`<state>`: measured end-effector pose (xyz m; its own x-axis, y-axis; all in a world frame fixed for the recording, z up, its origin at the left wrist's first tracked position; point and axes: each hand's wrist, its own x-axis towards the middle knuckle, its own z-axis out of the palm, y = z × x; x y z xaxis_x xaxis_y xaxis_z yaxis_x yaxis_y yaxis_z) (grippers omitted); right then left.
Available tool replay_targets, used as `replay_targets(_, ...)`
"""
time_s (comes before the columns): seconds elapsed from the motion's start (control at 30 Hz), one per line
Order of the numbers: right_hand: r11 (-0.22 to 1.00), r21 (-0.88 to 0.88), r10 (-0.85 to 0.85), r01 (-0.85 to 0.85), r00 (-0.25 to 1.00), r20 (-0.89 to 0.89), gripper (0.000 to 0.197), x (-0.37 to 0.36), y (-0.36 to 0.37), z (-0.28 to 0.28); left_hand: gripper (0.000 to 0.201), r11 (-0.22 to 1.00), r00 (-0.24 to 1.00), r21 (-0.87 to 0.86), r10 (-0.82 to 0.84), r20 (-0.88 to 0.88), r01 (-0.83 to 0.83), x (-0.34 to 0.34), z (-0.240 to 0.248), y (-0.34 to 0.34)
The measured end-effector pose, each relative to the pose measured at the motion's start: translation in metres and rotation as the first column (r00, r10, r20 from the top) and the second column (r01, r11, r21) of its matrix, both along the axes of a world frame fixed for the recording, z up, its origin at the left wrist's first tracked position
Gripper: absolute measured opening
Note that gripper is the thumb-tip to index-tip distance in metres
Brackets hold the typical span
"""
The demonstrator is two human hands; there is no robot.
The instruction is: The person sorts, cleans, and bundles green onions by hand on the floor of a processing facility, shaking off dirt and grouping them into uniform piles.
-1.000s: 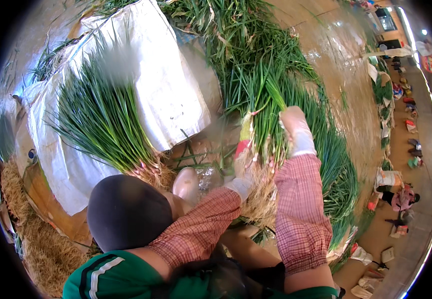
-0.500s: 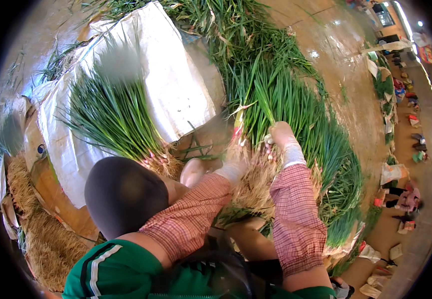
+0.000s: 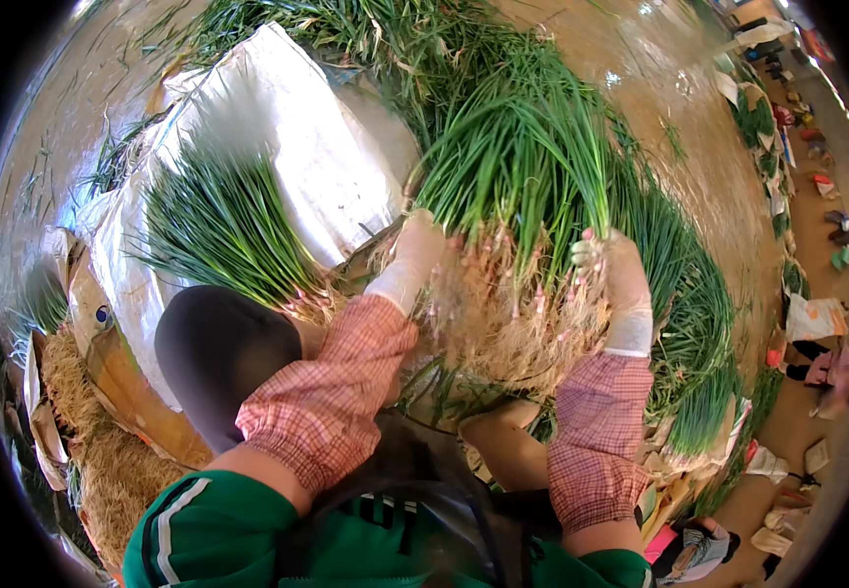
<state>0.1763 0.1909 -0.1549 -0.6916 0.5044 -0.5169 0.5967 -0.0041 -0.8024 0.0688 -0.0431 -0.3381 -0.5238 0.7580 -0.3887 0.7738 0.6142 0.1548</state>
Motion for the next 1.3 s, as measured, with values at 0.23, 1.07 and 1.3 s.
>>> replay_targets(0.23, 0.838, 0.503, 0.088, -0.213, 0.961, 0.261, 0.031, 0.008, -0.011, -0.081, 0.054, 0.499, 0.469, 0.138, 0.637, 0.612, -0.856, 0.01, 0.016, 0.058)
replay_targets(1.07, 0.989, 0.144, -0.008, 0.015, 0.999, -0.043, 0.026, 0.019, -0.05, -0.057, 0.037, 0.996, 0.936, -0.088, 0.053, 0.349, -0.023, -0.035, -0.03, -0.04)
replay_targets(1.3, 0.979, 0.09, 0.156, -0.185, 0.953, 0.259, 0.025, -0.079, -0.124, -0.094, 0.053, 0.564, 0.575, 0.304, 0.397, 0.715, -0.768, -0.079, -0.076, -0.058)
